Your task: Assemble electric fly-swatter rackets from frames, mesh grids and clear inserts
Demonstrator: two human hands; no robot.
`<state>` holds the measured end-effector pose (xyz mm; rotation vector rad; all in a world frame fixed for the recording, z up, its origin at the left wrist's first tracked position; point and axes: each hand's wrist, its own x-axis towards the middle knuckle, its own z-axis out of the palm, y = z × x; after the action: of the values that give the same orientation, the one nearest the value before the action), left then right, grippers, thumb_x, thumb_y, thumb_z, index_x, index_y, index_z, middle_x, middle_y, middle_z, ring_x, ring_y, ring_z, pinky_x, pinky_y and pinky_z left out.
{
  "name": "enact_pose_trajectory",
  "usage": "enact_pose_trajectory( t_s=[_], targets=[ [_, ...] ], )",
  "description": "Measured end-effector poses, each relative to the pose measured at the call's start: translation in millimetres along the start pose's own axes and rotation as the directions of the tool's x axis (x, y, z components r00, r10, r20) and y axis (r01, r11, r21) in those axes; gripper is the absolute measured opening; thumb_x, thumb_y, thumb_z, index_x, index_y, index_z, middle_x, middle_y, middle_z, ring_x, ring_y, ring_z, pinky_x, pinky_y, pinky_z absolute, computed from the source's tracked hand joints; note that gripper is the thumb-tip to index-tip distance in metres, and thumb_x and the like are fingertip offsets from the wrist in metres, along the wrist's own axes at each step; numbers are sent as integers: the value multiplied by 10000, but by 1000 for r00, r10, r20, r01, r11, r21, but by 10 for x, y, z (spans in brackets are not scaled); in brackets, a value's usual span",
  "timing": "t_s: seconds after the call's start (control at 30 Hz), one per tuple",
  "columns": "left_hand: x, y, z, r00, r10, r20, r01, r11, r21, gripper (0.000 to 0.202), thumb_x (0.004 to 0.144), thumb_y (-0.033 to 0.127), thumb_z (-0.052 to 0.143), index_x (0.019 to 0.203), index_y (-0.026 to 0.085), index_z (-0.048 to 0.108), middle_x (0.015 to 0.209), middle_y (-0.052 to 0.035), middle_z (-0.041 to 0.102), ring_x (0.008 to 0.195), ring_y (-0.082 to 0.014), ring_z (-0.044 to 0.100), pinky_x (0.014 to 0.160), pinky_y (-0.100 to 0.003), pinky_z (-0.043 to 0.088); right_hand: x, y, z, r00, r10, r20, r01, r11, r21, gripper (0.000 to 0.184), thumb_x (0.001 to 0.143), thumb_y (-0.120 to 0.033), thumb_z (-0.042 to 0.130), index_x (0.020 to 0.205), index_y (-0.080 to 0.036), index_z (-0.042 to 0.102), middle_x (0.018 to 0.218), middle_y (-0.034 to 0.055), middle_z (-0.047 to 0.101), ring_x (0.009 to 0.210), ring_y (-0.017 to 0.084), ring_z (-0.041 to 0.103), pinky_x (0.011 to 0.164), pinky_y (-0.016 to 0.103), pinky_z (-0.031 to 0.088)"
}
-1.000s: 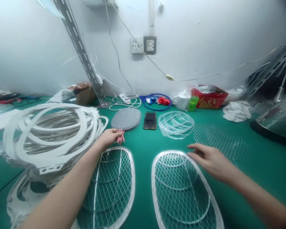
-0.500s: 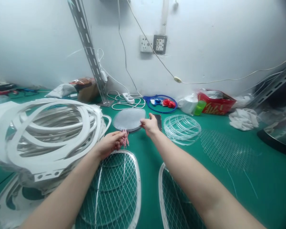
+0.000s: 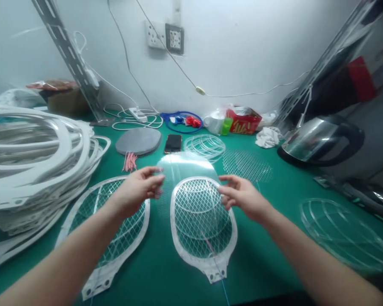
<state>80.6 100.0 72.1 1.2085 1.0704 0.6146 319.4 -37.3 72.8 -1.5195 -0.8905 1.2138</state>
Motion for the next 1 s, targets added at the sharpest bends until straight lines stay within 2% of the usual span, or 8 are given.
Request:
enact_pose_trajectory(
  t_s=[0.1, 0.2, 0.33, 0.4, 0.57, 0.8, 1.0],
  targets=[
    [-50, -194, 203, 988, -149, 46, 134, 964, 231, 589, 634, 408, 718, 1131, 162, 522, 592, 36, 546, 474, -113, 515, 433, -228, 409, -201, 276, -102, 994, 29, -104, -43, 990, -135, 322, 711, -346, 655, 921, -149, 510, 612, -37, 527, 496, 104, 527, 431, 234, 444],
    [-27, -304, 338, 975, -215, 50, 184, 916, 357, 733, 582, 413, 738, 1203, 123, 478, 576, 36, 563, 463, -122, 510, 428, -234, 408, -232, 461, -159, 986, 14, -166, -60, 959, -279, 258, 710, -358, 629, 826, -158, 514, 562, -47, 516, 482, 107, 505, 445, 236, 415],
    [25, -368, 434, 987, -159, -13, 147, 873, 465, 781, 564, 416, 726, 1220, 107, 436, 519, 49, 550, 492, -184, 577, 435, -265, 453, -181, 547, -206, 976, -105, -190, -3, 870, -493, 188, 708, -316, 599, 783, -148, 566, 618, -4, 586, 585, 140, 553, 556, 264, 417],
    [35, -378, 454, 992, -121, -25, 117, 847, 519, 737, 565, 422, 717, 1184, 125, 449, 504, 48, 553, 488, -205, 595, 422, -269, 454, -163, 545, -214, 976, -109, -188, -12, 836, -548, 171, 705, -299, 583, 782, -146, 580, 657, 14, 611, 613, 151, 562, 571, 268, 407],
    [44, -359, 474, 991, -132, -28, 120, 761, 638, 642, 606, 433, 676, 1132, 147, 444, 526, 1, 612, 491, -237, 624, 423, -277, 456, -150, 511, -200, 977, -87, -195, -50, 797, -603, 132, 689, -272, 563, 756, -158, 577, 643, 13, 604, 599, 154, 550, 553, 263, 382],
    [110, -368, 455, 994, -102, -41, 100, 690, 717, 601, 570, 488, 688, 1034, 176, 467, 546, 16, 601, 439, -207, 593, 398, -258, 395, -130, 510, -198, 974, -61, -219, -86, 791, -606, 124, 681, -266, 563, 752, -164, 559, 619, 0, 584, 596, 150, 546, 550, 255, 366],
    [125, -347, 459, 998, -59, -19, 46, 492, 870, 582, 661, 550, 584, 1085, 167, 476, 721, -44, 659, 586, -210, 625, 524, -275, 431, -77, 469, -197, 972, 24, -235, -165, 780, -603, 194, 650, -233, 613, 817, -169, 539, 616, -14, 569, 594, 145, 539, 510, 237, 325]
  ],
)
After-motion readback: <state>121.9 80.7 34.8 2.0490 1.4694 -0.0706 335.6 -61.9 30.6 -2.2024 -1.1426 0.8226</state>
